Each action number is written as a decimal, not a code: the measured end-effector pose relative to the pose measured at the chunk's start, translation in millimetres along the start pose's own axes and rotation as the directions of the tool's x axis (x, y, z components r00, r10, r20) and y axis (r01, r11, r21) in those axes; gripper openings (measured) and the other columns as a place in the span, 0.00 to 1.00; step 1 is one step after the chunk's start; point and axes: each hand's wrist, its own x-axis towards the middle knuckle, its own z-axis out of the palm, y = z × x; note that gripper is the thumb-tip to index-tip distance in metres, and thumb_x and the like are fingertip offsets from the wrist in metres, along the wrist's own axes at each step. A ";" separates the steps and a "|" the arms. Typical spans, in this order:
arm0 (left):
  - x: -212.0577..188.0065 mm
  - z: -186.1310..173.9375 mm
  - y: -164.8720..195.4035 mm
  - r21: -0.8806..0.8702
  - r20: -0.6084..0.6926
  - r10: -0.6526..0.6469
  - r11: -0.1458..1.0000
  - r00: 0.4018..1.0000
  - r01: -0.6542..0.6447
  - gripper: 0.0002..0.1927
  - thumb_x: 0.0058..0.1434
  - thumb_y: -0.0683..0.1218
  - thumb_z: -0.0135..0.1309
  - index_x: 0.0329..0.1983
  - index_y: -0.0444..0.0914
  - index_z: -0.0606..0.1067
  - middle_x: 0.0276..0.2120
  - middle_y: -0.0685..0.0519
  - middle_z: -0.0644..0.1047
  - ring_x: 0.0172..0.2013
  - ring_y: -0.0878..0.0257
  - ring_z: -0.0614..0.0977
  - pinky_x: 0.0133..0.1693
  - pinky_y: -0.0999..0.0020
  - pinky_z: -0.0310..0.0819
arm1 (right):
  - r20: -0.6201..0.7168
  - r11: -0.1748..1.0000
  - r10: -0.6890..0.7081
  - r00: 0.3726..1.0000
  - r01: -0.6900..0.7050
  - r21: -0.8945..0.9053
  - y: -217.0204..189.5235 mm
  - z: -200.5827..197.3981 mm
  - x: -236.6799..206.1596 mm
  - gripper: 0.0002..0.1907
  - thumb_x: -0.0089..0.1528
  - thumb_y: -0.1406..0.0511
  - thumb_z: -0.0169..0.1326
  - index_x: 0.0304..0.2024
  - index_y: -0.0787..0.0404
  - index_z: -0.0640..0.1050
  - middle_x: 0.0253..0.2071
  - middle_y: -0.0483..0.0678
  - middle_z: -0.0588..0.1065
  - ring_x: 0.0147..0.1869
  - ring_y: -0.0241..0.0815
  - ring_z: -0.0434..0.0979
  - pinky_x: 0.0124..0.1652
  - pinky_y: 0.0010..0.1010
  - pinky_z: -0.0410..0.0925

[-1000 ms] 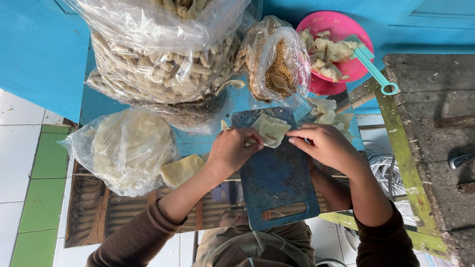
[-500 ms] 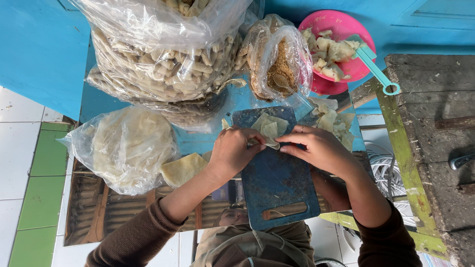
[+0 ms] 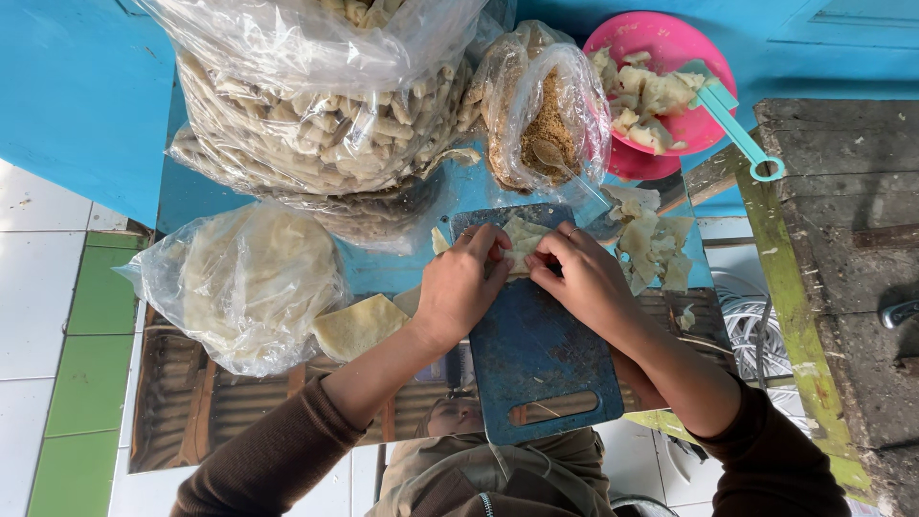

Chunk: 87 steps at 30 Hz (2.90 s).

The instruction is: The person spoons brown filling from a plastic bag onto flat dough pieces on a cutting board, then folds and pinches the dough closed around the filling and sets the wrapped pastries aside. They repeat this cycle with several dough pieces, occasionally repositioning the dough on the board.

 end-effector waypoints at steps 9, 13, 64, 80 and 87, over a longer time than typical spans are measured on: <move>1.2 -6.5 -6.6 0.187 0.063 0.231 0.953 0.971 -0.239 0.08 0.55 0.48 0.63 0.37 0.44 0.82 0.36 0.53 0.78 0.36 0.53 0.82 0.41 0.57 0.75 | -0.024 0.980 -0.166 0.986 0.162 -0.119 -3.6 -20.7 -4.5 0.09 0.57 0.63 0.64 0.38 0.58 0.79 0.37 0.45 0.75 0.44 0.50 0.76 0.40 0.40 0.70; 1.1 -2.6 -8.4 0.299 0.055 0.276 0.913 0.960 -0.279 0.03 0.58 0.45 0.62 0.36 0.44 0.83 0.36 0.53 0.78 0.36 0.53 0.82 0.43 0.57 0.74 | -0.019 0.970 -0.172 0.985 0.166 -0.178 -1.7 -19.6 -7.2 0.09 0.55 0.63 0.65 0.37 0.58 0.82 0.35 0.45 0.76 0.42 0.49 0.75 0.39 0.39 0.70; 29.8 3.9 -14.3 0.069 -0.004 -0.013 0.997 1.000 0.013 0.03 0.55 0.46 0.64 0.33 0.48 0.84 0.29 0.60 0.84 0.37 0.57 0.82 0.49 0.60 0.72 | -0.088 0.979 -0.193 0.977 0.197 0.042 17.0 -1.3 12.8 0.07 0.64 0.70 0.60 0.44 0.59 0.80 0.42 0.48 0.75 0.51 0.52 0.73 0.51 0.42 0.67; 23.2 12.2 -11.5 0.316 -0.073 0.165 0.939 0.984 -0.134 0.06 0.52 0.53 0.66 0.31 0.50 0.85 0.34 0.61 0.81 0.41 0.57 0.77 0.45 0.58 0.67 | -0.053 0.979 0.034 0.998 -0.023 0.201 12.9 1.5 18.0 0.05 0.61 0.68 0.63 0.39 0.62 0.82 0.36 0.49 0.77 0.42 0.47 0.77 0.42 0.37 0.69; 23.3 12.5 -9.1 0.285 -0.073 0.117 0.954 0.990 -0.092 0.08 0.55 0.55 0.65 0.31 0.48 0.84 0.34 0.59 0.80 0.42 0.55 0.77 0.45 0.57 0.67 | -0.075 0.971 0.061 0.995 -0.042 0.236 9.2 4.6 15.9 0.07 0.63 0.68 0.62 0.41 0.63 0.78 0.35 0.49 0.76 0.41 0.48 0.77 0.41 0.37 0.69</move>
